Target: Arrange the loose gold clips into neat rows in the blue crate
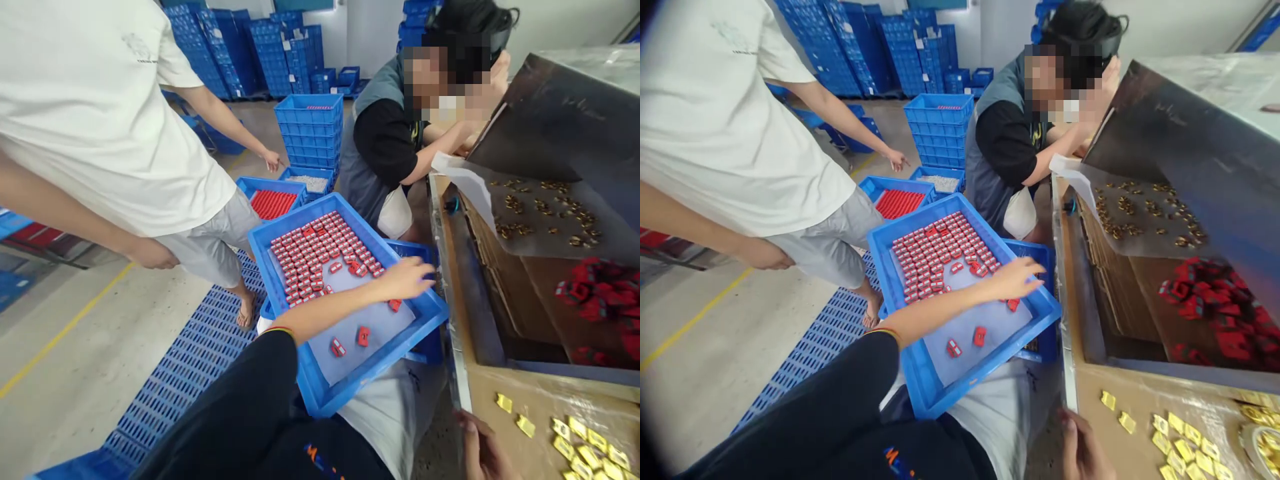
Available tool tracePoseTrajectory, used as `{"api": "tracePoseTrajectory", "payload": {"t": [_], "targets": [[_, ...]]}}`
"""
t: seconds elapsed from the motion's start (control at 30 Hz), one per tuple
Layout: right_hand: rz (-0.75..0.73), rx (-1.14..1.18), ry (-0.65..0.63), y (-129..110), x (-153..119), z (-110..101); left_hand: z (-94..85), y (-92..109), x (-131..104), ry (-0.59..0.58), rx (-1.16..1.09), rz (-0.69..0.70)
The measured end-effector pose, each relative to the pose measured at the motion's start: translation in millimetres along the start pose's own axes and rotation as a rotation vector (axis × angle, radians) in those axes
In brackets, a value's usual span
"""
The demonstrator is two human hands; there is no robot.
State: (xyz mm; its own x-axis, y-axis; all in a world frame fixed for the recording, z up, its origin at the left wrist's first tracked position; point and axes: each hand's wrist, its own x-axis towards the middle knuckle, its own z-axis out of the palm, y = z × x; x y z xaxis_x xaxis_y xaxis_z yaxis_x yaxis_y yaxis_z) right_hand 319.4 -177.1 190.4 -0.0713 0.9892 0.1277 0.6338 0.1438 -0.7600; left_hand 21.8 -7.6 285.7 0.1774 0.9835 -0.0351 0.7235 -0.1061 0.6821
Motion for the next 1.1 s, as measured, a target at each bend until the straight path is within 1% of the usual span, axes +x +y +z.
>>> {"api": "tracePoseTrajectory", "payload": {"t": [0.03, 0.1, 0.13, 0.17, 0.2, 0.23, 0.27, 0.33, 0.4, 0.43, 0.5, 0.57, 0.63, 0.7, 0.77, 0.87, 1.0, 1.1], "targets": [[-0.032, 0.015, -0.019, -8, 4, 1, -13.1, -29, -27, -0.032, 0.094, -0.142], [-0.114, 0.061, -0.058, -34, 12, 8, -32.1, -82, -79, -0.176, 0.246, -0.427], [-0.167, 0.095, -0.088, -53, 17, 14, -37.9, -105, -102, -0.265, 0.305, -0.56], [-0.224, 0.134, -0.127, -74, 23, 23, -41.7, -124, -122, -0.313, 0.362, -0.65], [-0.277, 0.17, -0.186, -96, 30, 35, -43.7, -139, -139, -0.34, 0.402, -0.711], [-0.33, 0.188, -0.27, -119, 39, 50, -44.6, -151, -152, -0.357, 0.423, -0.763], [-0.375, 0.178, -0.382, -142, 47, 69, -44.5, -161, -161, -0.365, 0.427, -0.803], [-0.458, 0.085, -0.613, -183, 66, 115, -42.1, -173, -170, -0.368, 0.404, -0.853], [-0.494, -0.124, -0.791, -212, 83, 166, -37.3, -178, -171, -0.357, 0.385, -0.868], [-0.477, -0.266, -0.863, -222, 89, 191, -34.3, -179, -171, -0.345, 0.388, -0.868], [-0.406, -0.573, -0.973, -232, 96, 235, -28.4, -180, -170, -0.308, 0.402, -0.862], [-0.395, -0.647, -1.005, -232, 97, 266, -24.2, -181, -171, -0.269, 0.416, -0.859], [-0.42, -0.666, -0.987, -227, 93, 282, -23.0, -183, -173, -0.237, 0.432, -0.844], [-0.456, -0.68, -0.947, -222, 90, 289, -24.7, -187, -174, -0.236, 0.449, -0.824], [-0.497, -0.688, -0.916, -216, 88, 291, -28.0, -189, -173, -0.275, 0.454, -0.803], [-0.577, -0.684, -0.905, -210, 93, 294, -32.3, -191, -171, -0.328, 0.435, -0.798], [-0.683, -0.674, -0.915, -209, 101, 299, -33.1, -191, -172, -0.329, 0.381, -0.853], [-0.768, -0.675, -0.946, -210, 106, 300, -30.8, -191, -174, -0.348, 0.356, -0.908]]}}
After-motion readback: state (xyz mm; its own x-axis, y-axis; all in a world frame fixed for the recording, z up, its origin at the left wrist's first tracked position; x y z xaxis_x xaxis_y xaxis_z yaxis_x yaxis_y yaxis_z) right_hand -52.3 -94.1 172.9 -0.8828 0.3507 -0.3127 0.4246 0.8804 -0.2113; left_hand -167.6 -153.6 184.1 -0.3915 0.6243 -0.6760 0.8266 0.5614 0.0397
